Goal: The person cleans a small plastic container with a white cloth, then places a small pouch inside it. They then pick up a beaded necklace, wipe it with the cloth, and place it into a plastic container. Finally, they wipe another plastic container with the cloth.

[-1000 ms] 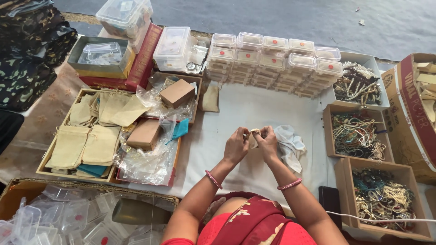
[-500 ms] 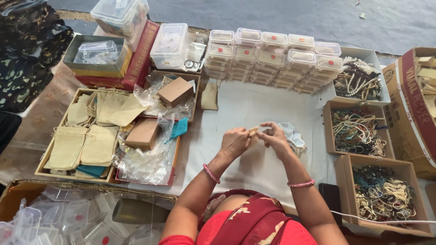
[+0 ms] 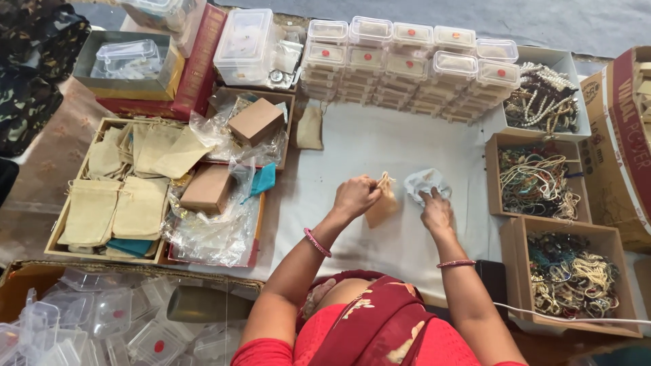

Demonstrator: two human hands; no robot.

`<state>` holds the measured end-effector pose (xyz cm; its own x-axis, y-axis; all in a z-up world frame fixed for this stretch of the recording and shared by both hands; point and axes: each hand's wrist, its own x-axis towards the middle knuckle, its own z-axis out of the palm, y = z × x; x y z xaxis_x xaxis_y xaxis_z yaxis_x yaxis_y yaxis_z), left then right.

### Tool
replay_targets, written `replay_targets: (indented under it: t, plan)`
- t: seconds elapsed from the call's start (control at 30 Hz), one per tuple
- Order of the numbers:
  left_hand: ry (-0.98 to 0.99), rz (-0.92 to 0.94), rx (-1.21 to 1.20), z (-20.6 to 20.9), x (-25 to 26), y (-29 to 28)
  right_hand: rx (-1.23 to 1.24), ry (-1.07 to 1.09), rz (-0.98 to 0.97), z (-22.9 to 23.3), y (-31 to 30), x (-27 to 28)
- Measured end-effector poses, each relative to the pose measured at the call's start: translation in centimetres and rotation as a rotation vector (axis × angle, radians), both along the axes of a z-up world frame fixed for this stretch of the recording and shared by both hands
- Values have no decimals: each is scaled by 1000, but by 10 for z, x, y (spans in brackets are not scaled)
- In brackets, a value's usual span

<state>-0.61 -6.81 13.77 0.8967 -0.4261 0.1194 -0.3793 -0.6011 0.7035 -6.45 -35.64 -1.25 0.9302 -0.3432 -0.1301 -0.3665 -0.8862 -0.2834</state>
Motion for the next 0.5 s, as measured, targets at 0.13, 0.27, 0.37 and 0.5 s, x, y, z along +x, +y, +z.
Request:
replay_targets:
  t: [0.13,0.27,0.37,0.5]
  plan:
    - [469,-41,-111,3,-4,-10,128,-202,-14,46,7,12]
    - [714,-52,-813,-38,1,-21,238,-621,-38,120,57,22]
    - [605,182,-563,-95,8,-11,225,-803,52,135,91,21]
    - [507,363,-261,-187,15,10,247,-547,390,62,120,12]
